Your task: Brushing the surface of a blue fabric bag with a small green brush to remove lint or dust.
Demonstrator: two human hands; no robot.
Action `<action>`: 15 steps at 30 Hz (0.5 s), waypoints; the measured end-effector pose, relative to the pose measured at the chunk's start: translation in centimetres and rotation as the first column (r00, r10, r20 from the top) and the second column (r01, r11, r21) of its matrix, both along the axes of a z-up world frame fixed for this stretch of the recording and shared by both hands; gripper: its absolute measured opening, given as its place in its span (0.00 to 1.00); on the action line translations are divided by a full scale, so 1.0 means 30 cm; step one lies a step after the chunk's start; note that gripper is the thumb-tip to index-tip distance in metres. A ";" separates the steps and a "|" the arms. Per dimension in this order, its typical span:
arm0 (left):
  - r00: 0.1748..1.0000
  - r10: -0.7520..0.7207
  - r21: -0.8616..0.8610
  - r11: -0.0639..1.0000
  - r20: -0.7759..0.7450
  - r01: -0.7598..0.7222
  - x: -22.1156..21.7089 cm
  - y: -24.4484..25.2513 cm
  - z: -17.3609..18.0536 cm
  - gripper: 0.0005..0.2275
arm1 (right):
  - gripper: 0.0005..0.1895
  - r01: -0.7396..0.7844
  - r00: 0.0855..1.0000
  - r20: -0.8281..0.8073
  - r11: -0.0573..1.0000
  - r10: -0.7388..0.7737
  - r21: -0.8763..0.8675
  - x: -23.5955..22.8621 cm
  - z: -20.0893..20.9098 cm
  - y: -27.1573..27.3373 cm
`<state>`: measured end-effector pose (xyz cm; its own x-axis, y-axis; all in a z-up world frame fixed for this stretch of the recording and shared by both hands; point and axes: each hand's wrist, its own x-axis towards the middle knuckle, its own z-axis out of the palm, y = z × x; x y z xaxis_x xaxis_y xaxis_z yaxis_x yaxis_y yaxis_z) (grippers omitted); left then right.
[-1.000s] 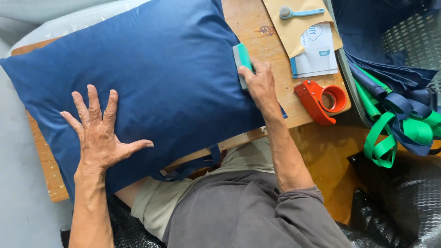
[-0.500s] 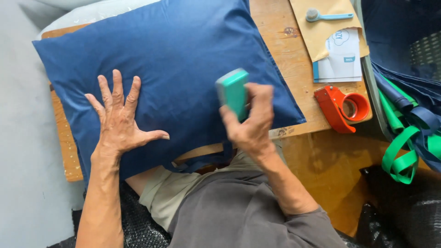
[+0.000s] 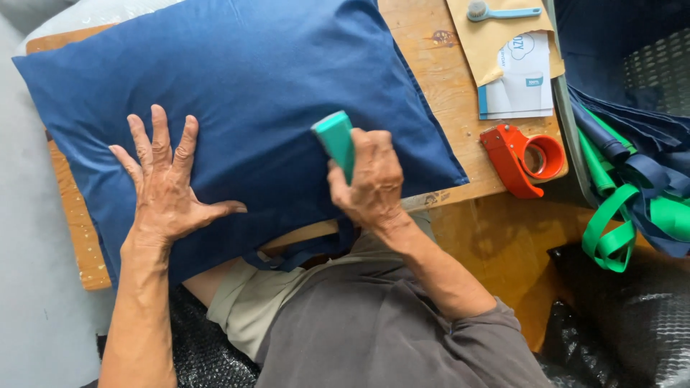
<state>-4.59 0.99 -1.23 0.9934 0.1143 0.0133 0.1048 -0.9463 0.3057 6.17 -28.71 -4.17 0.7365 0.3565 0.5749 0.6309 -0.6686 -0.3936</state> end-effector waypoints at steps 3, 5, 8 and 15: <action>1.000 -0.005 0.001 1.000 0.007 0.005 0.002 -0.002 0.000 0.65 | 0.26 0.145 0.975 -0.183 0.986 -0.128 0.085 0.108 -0.016 -0.143; 1.000 -0.005 -0.006 1.000 0.008 0.005 -0.002 -0.012 0.006 0.65 | 0.25 0.203 0.945 -0.277 0.976 -0.173 0.083 0.208 -0.132 -0.244; 1.000 0.004 0.013 1.000 0.000 -0.004 -0.010 -0.018 0.010 0.65 | 0.22 0.305 0.862 -0.451 0.947 -0.231 0.098 0.267 -0.121 -0.314; 1.000 0.011 0.019 1.000 -0.002 -0.011 -0.006 -0.021 0.012 0.66 | 0.23 0.228 0.826 -0.550 0.966 -0.125 0.123 0.257 -0.055 -0.238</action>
<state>-4.78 0.36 -0.88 0.9921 0.1248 0.0139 0.1155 -0.9507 0.2877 13.88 -35.83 -5.81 0.9860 0.1217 0.1140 0.1656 -0.6353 -0.7543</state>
